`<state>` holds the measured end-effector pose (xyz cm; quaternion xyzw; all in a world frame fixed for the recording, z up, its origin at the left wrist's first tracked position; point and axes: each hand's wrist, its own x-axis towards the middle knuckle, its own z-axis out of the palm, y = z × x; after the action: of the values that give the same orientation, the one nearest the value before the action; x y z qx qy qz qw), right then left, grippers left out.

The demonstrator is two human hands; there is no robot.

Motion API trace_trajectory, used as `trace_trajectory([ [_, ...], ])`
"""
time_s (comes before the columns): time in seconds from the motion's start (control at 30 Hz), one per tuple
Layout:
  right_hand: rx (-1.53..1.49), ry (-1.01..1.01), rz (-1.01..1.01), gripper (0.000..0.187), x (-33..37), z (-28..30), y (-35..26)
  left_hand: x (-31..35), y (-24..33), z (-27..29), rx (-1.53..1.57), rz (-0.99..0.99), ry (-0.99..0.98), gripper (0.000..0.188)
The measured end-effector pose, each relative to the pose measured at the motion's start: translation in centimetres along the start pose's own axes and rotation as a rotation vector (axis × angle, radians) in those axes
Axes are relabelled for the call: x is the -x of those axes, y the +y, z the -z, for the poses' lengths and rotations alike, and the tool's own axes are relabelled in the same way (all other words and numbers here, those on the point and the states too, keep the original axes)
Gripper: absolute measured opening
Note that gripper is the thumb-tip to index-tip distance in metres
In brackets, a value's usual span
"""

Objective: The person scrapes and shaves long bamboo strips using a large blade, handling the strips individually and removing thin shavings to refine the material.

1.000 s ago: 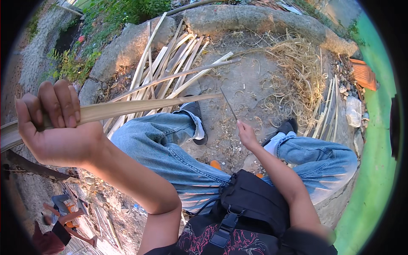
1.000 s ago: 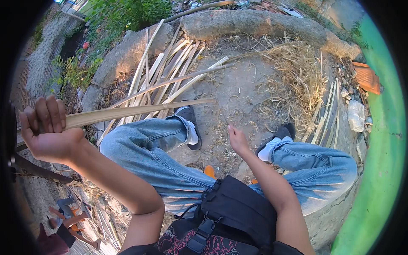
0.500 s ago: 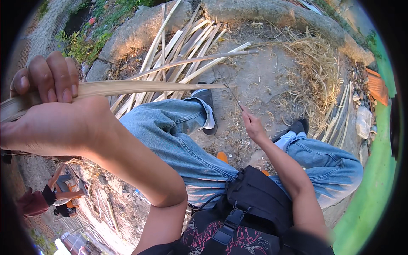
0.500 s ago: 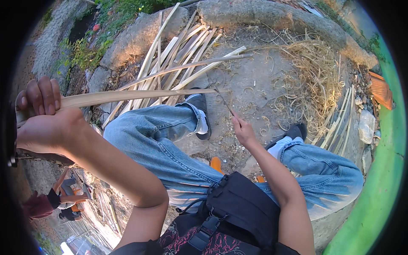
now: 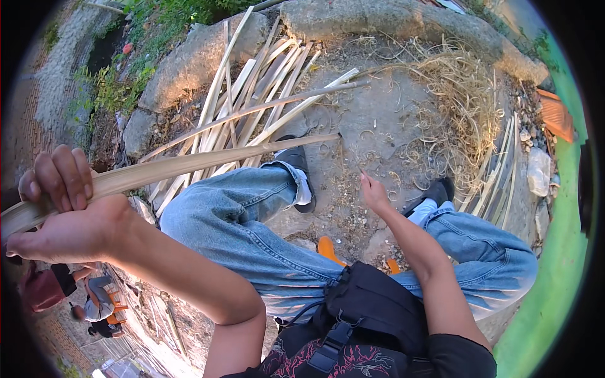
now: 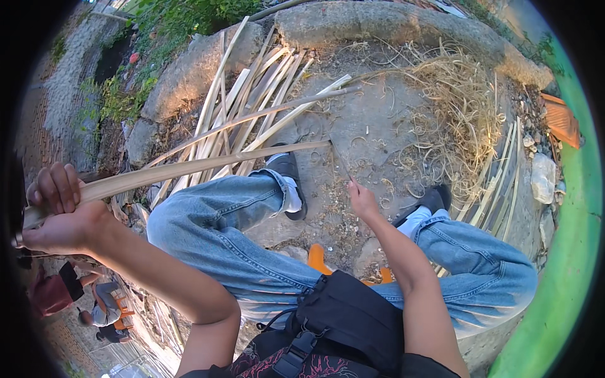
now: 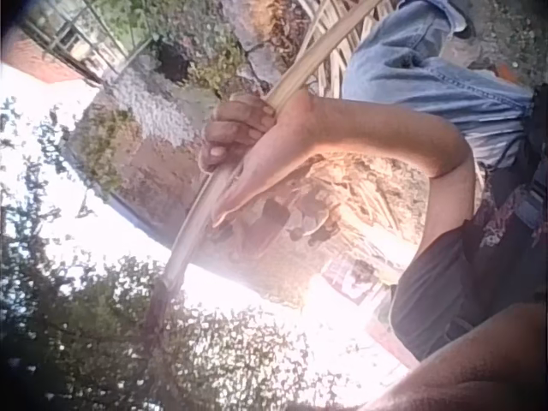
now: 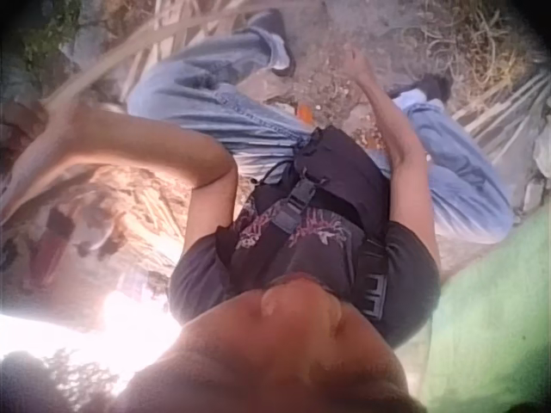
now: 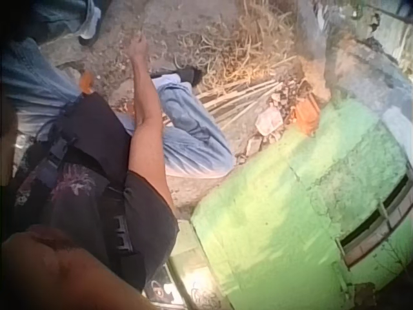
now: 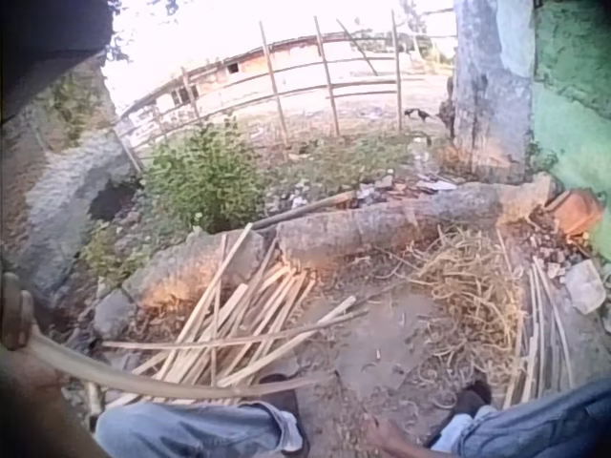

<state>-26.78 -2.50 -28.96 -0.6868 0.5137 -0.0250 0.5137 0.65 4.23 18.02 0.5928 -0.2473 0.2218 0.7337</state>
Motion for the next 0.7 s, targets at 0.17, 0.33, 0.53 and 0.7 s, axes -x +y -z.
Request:
trace_trajectory([
  [0.17, -0.016, 0.013, 0.089, 0.041, 1.1, -1.2, 0.7, 0.5, 0.6, -1.1, -0.119, 0.015, -0.008, 0.046],
  [0.33, 0.004, 0.039, -0.049, 0.040, 1.2, -0.6, -0.2, 0.7, 0.6, -1.3, -0.045, -0.007, 0.011, 0.047],
  [0.53, -0.177, 0.062, -0.011, 0.041, 2.9, -2.7, -1.3, 0.4, 0.4, -1.3, -0.099, -0.030, 0.088, 0.037],
  [0.7, -0.032, 0.027, -0.063, 0.042, 0.4, -1.1, 2.3, -0.7, -0.6, -0.3, -0.052, 0.016, 0.025, 0.034],
])
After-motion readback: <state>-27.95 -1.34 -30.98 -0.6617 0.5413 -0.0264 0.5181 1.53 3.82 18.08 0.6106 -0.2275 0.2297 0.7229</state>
